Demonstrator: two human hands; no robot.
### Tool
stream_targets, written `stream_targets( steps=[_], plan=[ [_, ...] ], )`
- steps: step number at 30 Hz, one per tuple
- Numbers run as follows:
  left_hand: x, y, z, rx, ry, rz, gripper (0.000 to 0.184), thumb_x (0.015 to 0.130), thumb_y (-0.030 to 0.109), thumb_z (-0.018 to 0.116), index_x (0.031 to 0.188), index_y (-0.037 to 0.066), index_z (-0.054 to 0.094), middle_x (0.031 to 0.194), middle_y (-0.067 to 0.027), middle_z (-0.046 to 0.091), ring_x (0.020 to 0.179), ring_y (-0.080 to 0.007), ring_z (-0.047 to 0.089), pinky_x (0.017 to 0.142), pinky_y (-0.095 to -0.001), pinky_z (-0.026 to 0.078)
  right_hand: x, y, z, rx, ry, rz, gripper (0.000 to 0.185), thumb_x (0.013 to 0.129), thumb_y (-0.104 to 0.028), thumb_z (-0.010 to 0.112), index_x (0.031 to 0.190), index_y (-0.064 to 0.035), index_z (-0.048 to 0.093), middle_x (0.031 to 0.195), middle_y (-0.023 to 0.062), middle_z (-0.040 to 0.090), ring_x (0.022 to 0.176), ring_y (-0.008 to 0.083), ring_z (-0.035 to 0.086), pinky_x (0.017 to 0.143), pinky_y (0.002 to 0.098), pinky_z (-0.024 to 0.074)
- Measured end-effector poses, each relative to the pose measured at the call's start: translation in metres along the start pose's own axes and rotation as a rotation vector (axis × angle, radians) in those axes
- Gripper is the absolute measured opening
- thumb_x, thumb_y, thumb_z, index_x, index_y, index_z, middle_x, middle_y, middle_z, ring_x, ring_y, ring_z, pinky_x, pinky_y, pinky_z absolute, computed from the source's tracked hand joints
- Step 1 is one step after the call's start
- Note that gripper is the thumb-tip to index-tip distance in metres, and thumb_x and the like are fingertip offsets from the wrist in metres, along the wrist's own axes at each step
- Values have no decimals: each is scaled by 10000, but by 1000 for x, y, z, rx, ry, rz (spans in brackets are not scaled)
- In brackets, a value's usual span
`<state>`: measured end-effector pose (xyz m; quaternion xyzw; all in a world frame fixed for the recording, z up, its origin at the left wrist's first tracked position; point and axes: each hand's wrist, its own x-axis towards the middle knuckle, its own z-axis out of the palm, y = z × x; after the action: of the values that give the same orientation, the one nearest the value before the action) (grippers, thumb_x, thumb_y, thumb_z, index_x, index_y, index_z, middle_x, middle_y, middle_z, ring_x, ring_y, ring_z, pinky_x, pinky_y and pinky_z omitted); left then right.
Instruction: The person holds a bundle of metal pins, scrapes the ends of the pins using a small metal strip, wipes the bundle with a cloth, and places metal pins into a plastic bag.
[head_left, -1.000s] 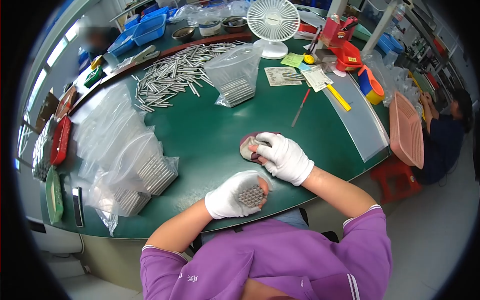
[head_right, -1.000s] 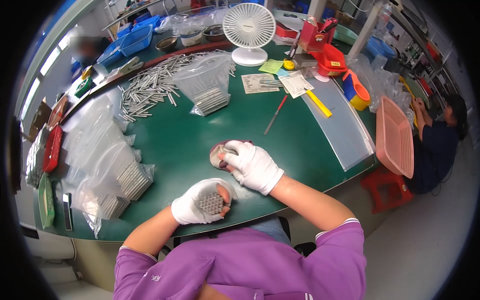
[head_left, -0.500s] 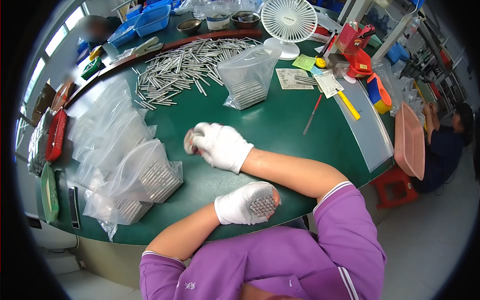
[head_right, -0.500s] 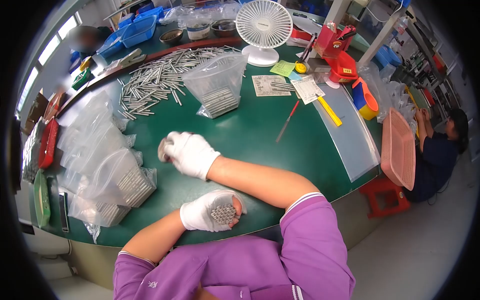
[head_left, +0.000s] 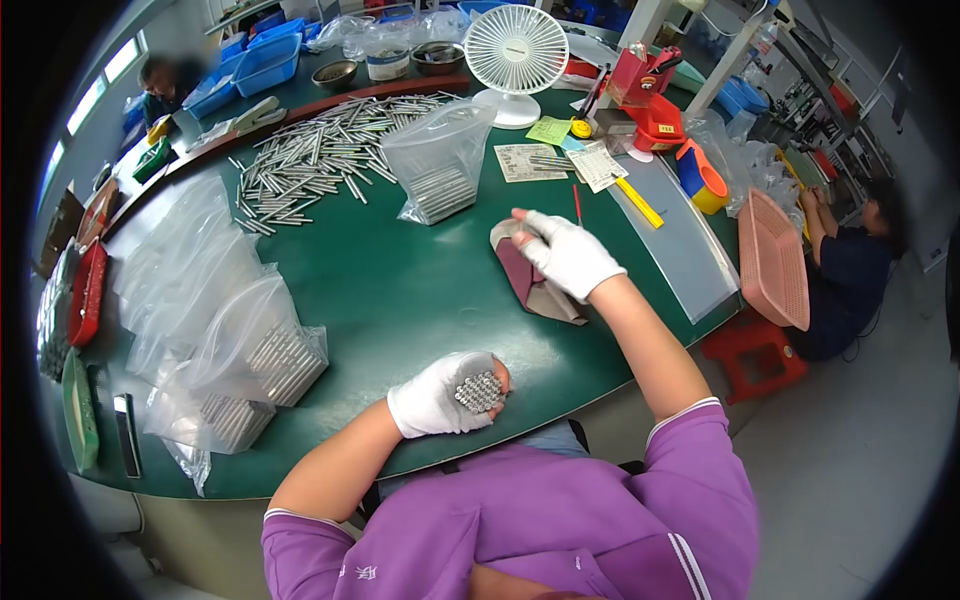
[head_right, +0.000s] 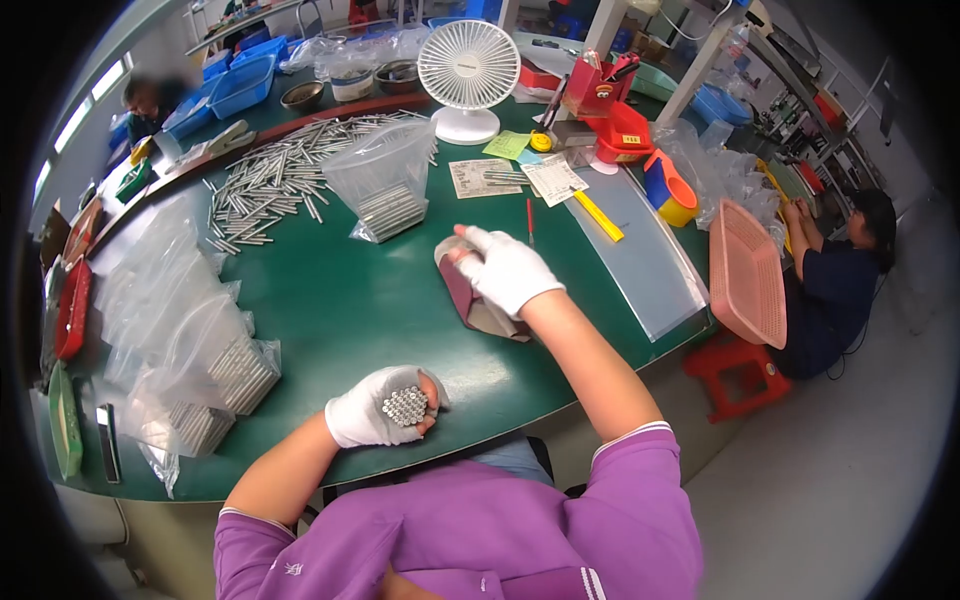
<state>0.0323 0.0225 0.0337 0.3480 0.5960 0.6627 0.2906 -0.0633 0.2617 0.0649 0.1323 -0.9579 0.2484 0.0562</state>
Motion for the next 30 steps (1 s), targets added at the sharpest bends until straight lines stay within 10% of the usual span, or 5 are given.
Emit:
stream_targets(
  steps=[8,16,22,26,30],
  plan=[
    [1,4,0,37,-6,-14,279,724,-69,669,950,49,555,924,-31,583,838,-111,552,774,-259,483,-3,76,-40,-440,-92,-101,274,802,-71,576,1046,-145,677,967,120,621,924,316,611,785,410,501],
    [1,3,-1,107,11,-27,249,721,-50,682,922,43,566,903,-33,597,826,-109,563,766,-260,490,-5,59,-57,-555,-356,-349,109,765,-132,661,855,-77,633,911,124,606,884,335,609,749,426,502],
    [1,-3,0,89,0,4,301,714,-88,687,948,51,558,931,-28,592,863,-114,576,776,-251,496,-30,59,-63,-350,-4,108,212,827,-135,612,1008,-61,528,857,175,628,787,357,624,667,442,498],
    [1,0,-1,104,-6,-9,303,716,-85,691,950,52,555,938,-31,591,867,-113,575,781,-250,496,-26,40,-47,-379,405,123,204,886,-189,572,1036,-57,537,846,190,630,783,370,629,684,439,513],
    [0,-1,0,95,7,-14,283,720,-54,694,942,55,557,906,-30,584,836,-123,565,763,-263,492,-19,-18,-40,-325,322,41,426,849,-387,609,1148,-87,551,1052,174,559,869,365,620,748,446,517]
  ],
)
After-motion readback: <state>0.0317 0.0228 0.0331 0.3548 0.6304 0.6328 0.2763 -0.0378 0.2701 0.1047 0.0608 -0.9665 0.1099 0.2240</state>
